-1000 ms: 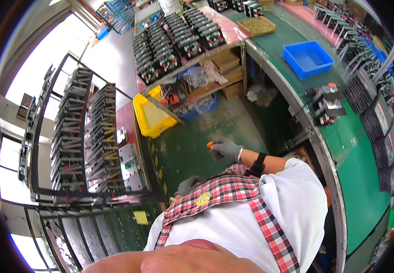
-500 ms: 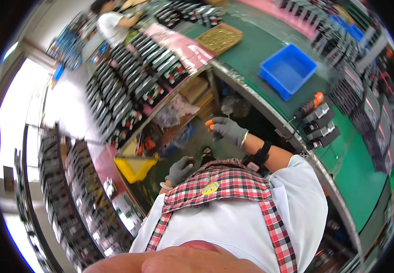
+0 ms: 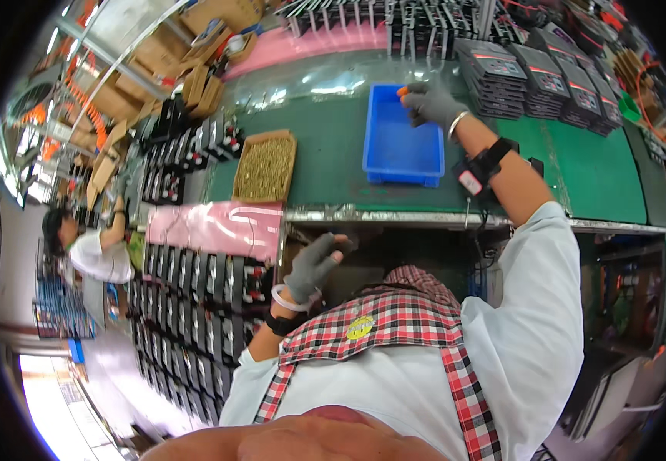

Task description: The person is assembling electronic components, specifically focusing on the front panels and internal circuit boards of ARC-455 units.

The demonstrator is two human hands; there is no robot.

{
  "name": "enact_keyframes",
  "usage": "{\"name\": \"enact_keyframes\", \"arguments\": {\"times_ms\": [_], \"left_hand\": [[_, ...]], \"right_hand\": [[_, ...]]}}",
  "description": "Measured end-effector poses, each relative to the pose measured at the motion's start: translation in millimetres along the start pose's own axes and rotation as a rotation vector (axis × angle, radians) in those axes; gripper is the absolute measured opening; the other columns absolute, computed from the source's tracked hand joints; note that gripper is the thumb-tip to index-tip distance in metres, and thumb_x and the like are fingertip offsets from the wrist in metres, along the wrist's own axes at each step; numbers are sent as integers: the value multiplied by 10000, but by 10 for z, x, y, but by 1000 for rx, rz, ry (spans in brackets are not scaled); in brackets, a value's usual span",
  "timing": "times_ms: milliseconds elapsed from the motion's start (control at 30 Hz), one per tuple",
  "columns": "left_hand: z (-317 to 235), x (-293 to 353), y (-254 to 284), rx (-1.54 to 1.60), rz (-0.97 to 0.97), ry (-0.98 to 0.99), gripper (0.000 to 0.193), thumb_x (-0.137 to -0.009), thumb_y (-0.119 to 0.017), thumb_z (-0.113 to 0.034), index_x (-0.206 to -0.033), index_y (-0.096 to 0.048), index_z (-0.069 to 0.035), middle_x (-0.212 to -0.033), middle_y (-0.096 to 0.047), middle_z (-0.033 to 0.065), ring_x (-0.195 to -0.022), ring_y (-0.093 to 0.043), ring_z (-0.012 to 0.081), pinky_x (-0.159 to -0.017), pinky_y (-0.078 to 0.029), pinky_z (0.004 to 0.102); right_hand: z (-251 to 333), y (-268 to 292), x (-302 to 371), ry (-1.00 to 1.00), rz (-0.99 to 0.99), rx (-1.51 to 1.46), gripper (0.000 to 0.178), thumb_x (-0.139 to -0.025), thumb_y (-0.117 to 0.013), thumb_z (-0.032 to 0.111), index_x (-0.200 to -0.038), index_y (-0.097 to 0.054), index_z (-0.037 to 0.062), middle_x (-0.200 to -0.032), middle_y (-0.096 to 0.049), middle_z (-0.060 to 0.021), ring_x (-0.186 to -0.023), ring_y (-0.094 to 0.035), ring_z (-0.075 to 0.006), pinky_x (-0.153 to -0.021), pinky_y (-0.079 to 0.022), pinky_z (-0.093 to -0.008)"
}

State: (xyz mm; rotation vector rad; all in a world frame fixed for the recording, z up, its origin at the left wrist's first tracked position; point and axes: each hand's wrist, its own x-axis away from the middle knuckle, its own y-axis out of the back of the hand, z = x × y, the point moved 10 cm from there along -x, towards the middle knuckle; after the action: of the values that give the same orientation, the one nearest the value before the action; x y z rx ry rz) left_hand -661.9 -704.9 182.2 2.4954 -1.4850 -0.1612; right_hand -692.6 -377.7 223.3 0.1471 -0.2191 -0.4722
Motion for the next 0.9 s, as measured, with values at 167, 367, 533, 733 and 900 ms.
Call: {"name": "enact_keyframes", "arguments": {"times_ms": [167, 367, 533, 733, 900], "left_hand": [[125, -638, 228, -148, 52, 42, 359, -798, -498, -275, -1059, -502, -28, -970, -581, 137, -912, -550, 290, -774, -424, 333], [477, -1064, 898, -158, -106, 192, 369, -822, -483, -313, -1056, -500, -28, -989, -568, 136, -887, -567, 255, -758, -428, 316], [1001, -1241, 1053, -131, -126, 505, 434, -822, -496, -367, -1091, -470, -26, -963, -583, 141, -914, -564, 248, -780, -430, 309], [1485, -1499, 967, 152, -285, 622, 324, -831, -511, -265, -1045, -509, -22, -914, -602, 110, -839, -581, 186, -747, -445, 281], [1569, -1691, 879, 149, -231, 687, 293, -834, -510, -248, -1040, -517, -39, -901, -605, 84, -825, -578, 156, -740, -445, 267]], "right_hand": [[448, 1158, -1350, 94, -293, 513, 399, -752, -549, 238, -1076, -504, 10, -829, -584, -109, -755, -578, -206, -648, -473, -315], [608, 2240, -3161, 137, -482, 941, 468, -748, -524, 305, -1100, -486, -1, -961, -576, -183, -915, -549, -298, -795, -416, -348], [473, 1936, -4172, -140, -458, 1099, 592, -744, -507, 416, -1193, -424, 39, -1126, -498, -201, -1041, -475, -340, -876, -375, -375], [-159, 1907, -5067, -325, -466, 1136, 733, -715, -554, 459, -1254, -299, 32, -1156, -472, -211, -1062, -474, -326, -877, -392, -406], [-211, 1845, -5361, -406, -404, 1267, 753, -697, -587, 402, -1281, -258, 58, -1137, -502, -177, -1004, -520, -330, -804, -437, -432]]}}
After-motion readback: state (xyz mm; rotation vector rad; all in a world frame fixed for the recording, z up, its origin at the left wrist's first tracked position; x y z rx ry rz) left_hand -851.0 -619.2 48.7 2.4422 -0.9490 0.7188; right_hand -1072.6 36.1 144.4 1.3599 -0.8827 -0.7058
